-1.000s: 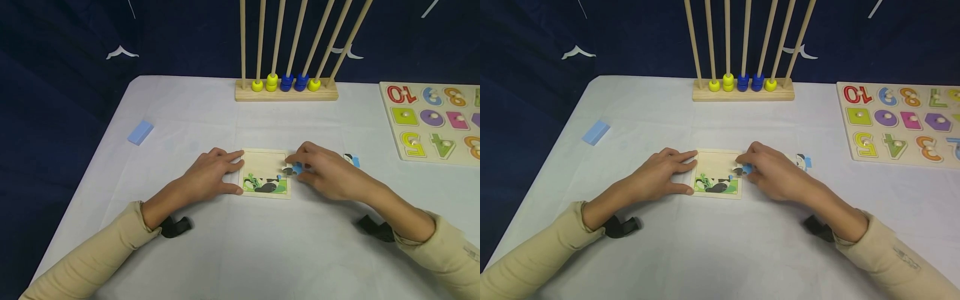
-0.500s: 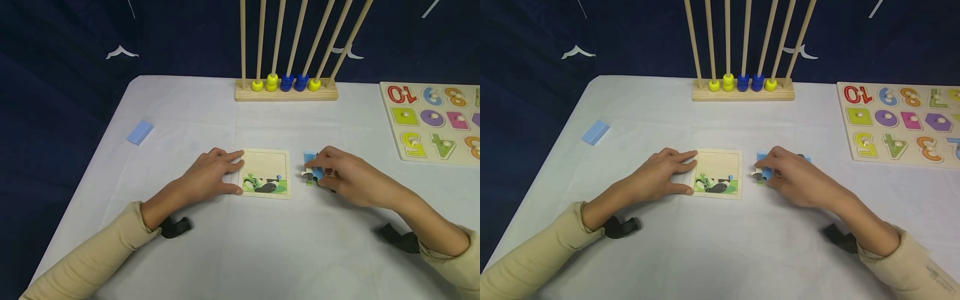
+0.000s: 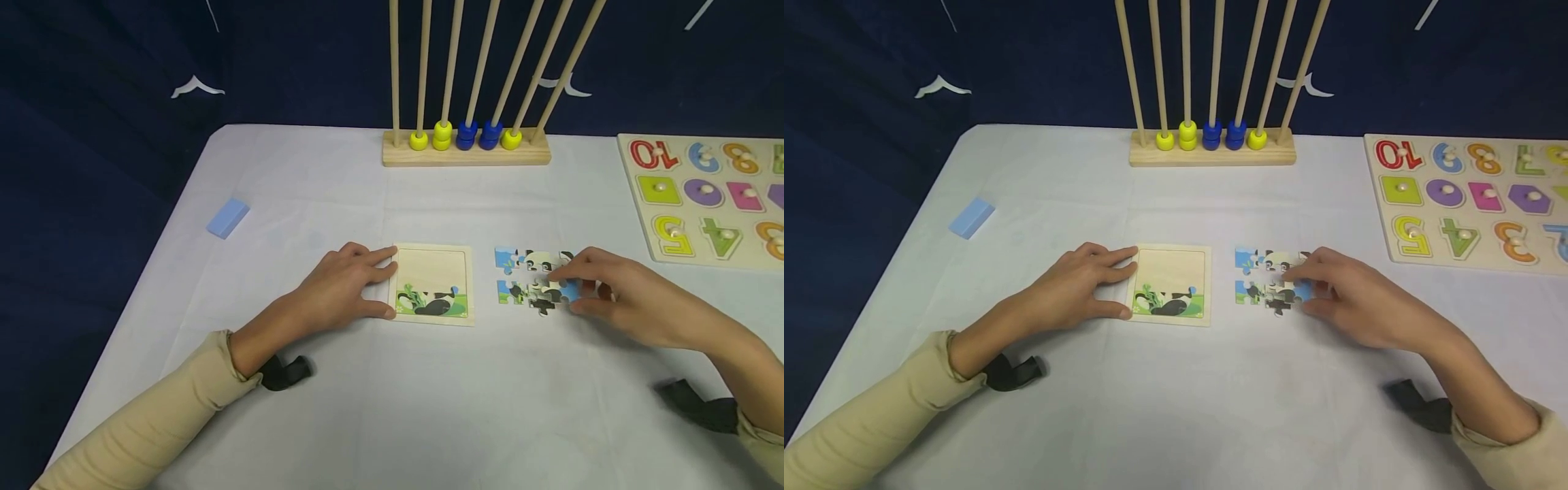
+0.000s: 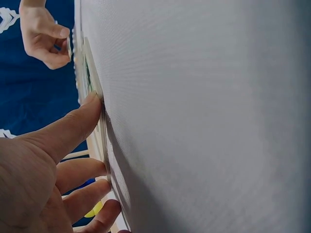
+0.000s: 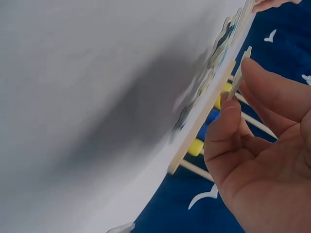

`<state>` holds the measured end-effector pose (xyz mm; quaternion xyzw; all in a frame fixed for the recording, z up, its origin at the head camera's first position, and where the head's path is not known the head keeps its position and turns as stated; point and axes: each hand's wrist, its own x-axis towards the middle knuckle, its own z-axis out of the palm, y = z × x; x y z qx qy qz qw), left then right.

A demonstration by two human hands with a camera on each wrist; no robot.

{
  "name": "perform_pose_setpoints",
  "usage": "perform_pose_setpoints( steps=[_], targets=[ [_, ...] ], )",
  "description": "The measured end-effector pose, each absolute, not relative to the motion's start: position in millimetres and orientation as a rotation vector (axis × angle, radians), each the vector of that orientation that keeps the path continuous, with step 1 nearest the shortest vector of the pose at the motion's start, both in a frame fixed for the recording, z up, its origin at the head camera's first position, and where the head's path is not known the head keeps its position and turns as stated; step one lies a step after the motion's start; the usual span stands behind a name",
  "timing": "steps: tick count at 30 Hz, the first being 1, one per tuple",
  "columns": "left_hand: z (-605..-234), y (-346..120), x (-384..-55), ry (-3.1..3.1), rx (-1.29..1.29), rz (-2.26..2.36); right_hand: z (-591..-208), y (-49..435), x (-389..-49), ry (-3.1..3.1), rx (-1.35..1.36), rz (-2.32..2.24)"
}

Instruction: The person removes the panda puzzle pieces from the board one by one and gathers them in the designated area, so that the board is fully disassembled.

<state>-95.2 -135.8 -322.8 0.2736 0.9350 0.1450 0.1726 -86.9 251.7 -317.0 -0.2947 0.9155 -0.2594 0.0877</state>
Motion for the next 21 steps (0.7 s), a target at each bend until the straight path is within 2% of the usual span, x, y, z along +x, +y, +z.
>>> perform_pose_setpoints(
  steps=[21],
  targets=[
    [-323.9, -136.6, -95.4, 2.653, 0.789, 0.413, -326.4, 270.9, -87.2, 2.691, -0.7, -0.556]
  ],
)
